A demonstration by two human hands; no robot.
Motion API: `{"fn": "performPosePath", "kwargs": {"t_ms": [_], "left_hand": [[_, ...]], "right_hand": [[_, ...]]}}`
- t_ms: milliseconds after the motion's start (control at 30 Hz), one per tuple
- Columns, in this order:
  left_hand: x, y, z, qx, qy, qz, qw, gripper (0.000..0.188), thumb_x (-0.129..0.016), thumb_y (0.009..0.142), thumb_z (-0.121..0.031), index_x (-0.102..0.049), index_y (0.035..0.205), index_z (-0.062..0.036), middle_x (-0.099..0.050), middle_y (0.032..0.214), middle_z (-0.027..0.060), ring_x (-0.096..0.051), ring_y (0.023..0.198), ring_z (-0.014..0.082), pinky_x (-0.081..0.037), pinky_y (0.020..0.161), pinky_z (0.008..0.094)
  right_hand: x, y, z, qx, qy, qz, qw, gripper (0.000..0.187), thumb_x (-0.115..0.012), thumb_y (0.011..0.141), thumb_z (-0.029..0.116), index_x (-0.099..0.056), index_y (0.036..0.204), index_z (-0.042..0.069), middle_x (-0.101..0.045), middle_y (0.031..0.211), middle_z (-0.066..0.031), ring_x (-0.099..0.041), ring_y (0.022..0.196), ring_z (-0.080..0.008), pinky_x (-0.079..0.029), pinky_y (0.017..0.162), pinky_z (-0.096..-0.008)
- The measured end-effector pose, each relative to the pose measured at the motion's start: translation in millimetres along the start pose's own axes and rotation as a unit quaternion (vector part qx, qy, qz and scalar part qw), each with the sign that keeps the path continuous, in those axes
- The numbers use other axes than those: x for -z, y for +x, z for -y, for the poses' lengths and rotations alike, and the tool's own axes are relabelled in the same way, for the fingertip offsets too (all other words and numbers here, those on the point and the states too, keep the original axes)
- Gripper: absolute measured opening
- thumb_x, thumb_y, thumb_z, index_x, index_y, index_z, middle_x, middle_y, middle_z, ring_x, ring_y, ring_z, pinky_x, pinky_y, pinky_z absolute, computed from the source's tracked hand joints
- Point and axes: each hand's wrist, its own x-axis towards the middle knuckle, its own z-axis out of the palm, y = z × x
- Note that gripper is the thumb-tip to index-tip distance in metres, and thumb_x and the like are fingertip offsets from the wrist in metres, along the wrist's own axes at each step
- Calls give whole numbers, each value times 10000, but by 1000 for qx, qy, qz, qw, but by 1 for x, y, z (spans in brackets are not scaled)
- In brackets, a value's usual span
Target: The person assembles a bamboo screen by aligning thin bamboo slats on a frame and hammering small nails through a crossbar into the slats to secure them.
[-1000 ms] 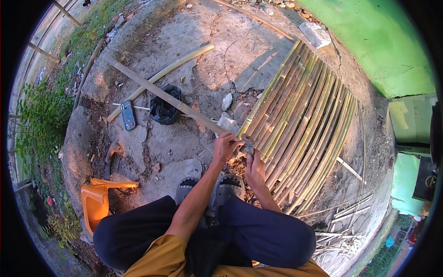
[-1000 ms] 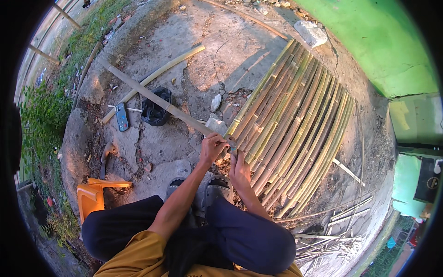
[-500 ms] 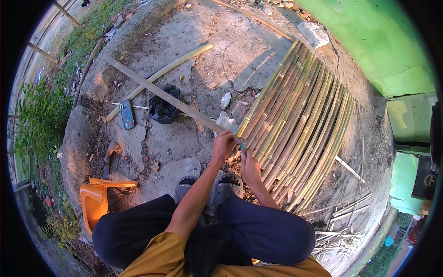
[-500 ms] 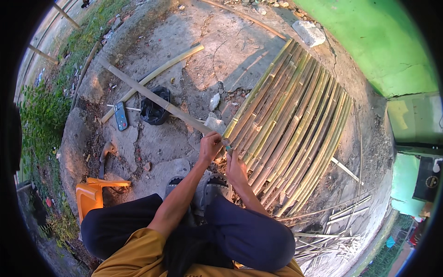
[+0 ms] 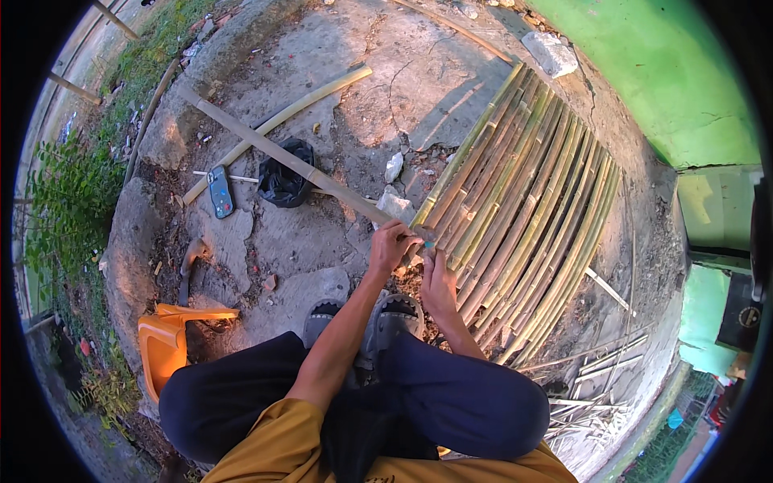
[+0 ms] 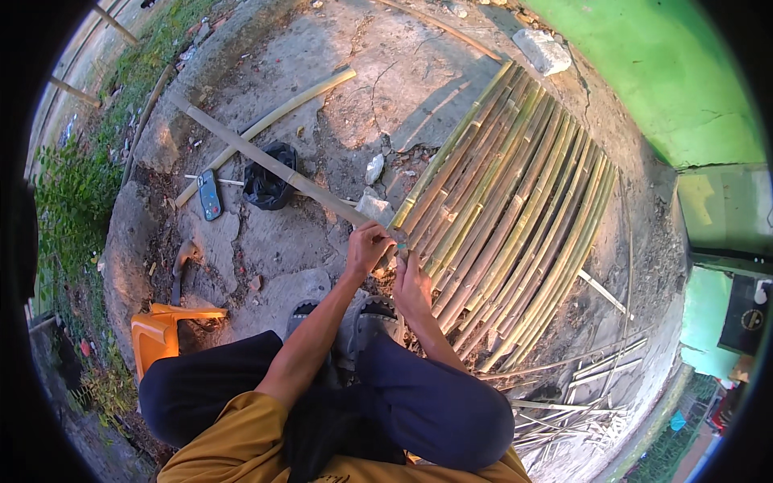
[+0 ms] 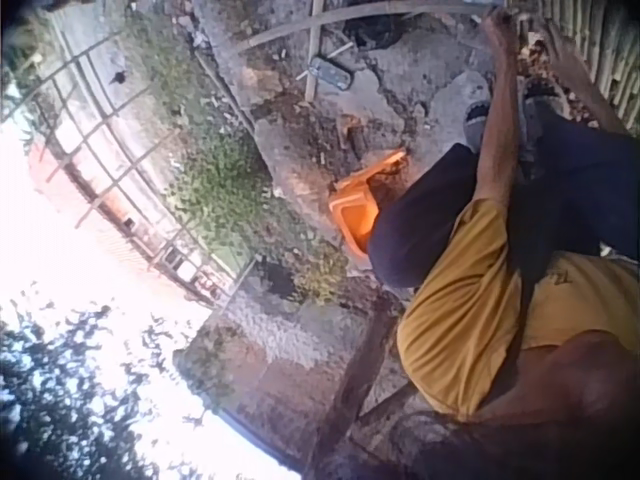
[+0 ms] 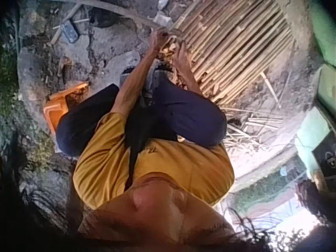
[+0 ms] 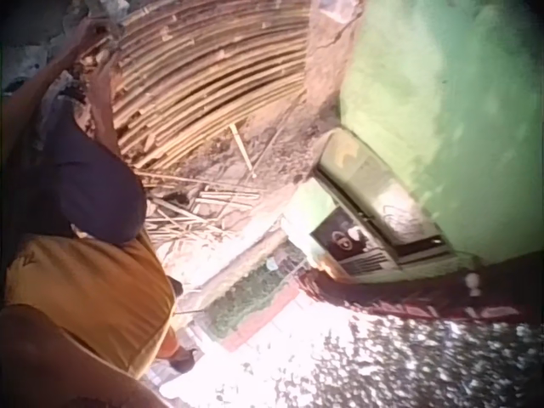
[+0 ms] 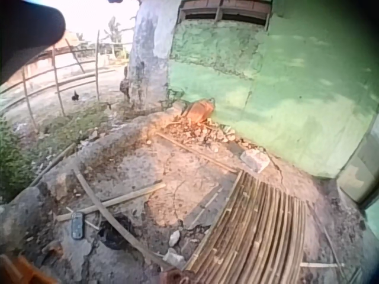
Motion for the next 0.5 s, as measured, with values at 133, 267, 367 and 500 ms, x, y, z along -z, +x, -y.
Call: {"fn": "performPosePath", "kwargs": {"t_ms": [133,267,367,500], "left_hand": [[-1,2,-2,-16,23,-2,1000,200,-839,721,-68,-668,779,18,-633,783,65,-636,654,198,-500,617,315],[-4,4,0,-33,18,-13,999,232,-869,705,-98,-677,776,13,-635,775,62,-632,645,203,-492,608,315],[0,0,3,7,12,8,1000,231,-865,708,-93,-672,773,15,-631,773,65,-629,640,208,-483,599,319],[-4,2,-1,-5,8,-5,1000,260,-861,713,-145,-661,769,12,-616,779,83,-623,651,247,-479,605,342]], "right_hand": [[11,0,14,-30,13,-11,999,251,-490,1057,194,-472,1224,8,-621,727,-313,-629,667,-517,-461,543,-588],[-3,1,-13,-26,-25,24,999,229,-480,1062,216,-487,1187,26,-633,761,-311,-631,707,-528,-464,580,-607],[3,7,5,-32,-8,25,999,213,-481,1062,223,-492,1155,31,-638,763,-305,-632,702,-527,-463,582,-613],[8,8,6,-11,29,-47,998,208,-506,1058,221,-485,1126,26,-629,718,-295,-633,654,-515,-453,530,-600]]}}
